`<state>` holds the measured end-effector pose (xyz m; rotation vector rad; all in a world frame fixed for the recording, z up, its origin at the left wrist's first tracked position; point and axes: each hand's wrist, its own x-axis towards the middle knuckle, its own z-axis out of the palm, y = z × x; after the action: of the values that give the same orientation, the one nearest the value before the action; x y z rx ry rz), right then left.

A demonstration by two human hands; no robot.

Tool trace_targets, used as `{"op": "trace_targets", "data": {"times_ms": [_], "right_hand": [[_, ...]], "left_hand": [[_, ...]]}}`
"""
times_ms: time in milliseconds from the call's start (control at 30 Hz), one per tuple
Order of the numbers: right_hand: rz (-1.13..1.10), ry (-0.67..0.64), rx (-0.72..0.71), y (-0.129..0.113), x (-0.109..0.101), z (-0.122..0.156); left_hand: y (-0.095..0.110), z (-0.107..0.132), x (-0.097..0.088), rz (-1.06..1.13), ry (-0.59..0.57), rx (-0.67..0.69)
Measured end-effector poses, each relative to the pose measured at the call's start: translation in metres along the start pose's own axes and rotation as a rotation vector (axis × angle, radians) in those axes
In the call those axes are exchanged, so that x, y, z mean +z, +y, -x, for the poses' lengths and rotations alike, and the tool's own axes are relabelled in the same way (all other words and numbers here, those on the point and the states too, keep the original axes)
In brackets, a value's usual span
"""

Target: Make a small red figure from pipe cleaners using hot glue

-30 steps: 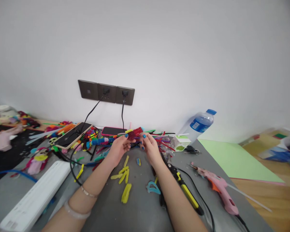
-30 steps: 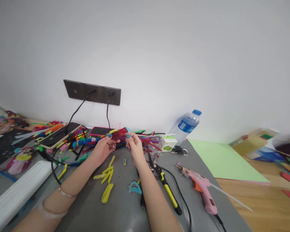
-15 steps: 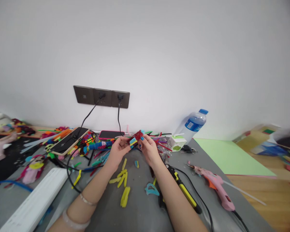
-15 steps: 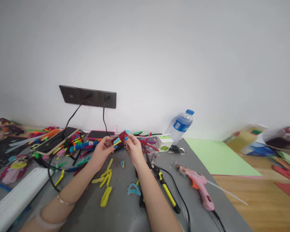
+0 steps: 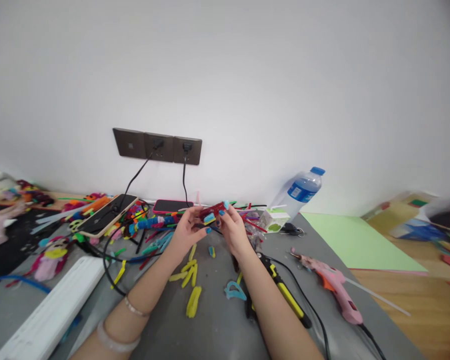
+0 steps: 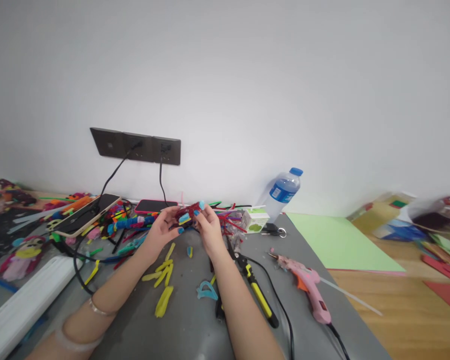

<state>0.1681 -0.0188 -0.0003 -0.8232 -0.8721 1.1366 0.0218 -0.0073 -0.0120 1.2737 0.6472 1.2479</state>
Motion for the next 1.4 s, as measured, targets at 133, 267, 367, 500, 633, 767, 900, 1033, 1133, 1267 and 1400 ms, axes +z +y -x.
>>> {"op": "trace_targets", "data": {"times_ms": [133, 267, 367, 500, 633, 767, 900, 1033, 1133, 1267, 1400], "right_hand": [[0.083, -0.081, 0.003, 0.002, 0.001, 0.002], [0.102, -0.117, -0.008, 0.006, -0.001, 0.002], [0.099, -0.123, -0.013, 0.006, -0.002, 0.001], [0.108, -0.117, -0.008, 0.006, -0.001, 0.001], [0.108, -0.121, -0.012, 0.005, -0.001, 0.002], [0.112, -0.127, -0.009, 0.005, -0.001, 0.002], [0.092, -0.138, -0.016, 0.006, -0.001, 0.003], [0.086, -0.141, -0.016, 0.006, -0.001, 0.003], [0.094, -0.137, -0.012, 0.006, -0.002, 0.003], [0.083, -0.14, -0.021, 0.007, -0.002, 0.002], [0.079, -0.142, -0.015, 0.008, -0.003, 0.003]], "left_hand": [[0.001, 0.0, -0.001, 0.006, 0.038, -0.02], [0.002, -0.001, -0.001, 0.022, 0.051, -0.035], [0.003, -0.001, 0.0, 0.041, 0.047, -0.049], [0.005, -0.001, 0.001, 0.061, 0.056, -0.051], [0.006, -0.001, 0.001, 0.058, 0.068, -0.042], [0.007, -0.001, 0.001, 0.057, 0.08, -0.014], [0.007, 0.0, 0.0, 0.045, 0.087, 0.007], [0.008, 0.0, 0.0, 0.036, 0.101, 0.022], [0.008, 0.0, 0.001, 0.038, 0.106, 0.02], [0.01, 0.0, 0.003, 0.041, 0.109, 0.014], [0.011, 0.0, 0.002, 0.04, 0.109, 0.013]]}}
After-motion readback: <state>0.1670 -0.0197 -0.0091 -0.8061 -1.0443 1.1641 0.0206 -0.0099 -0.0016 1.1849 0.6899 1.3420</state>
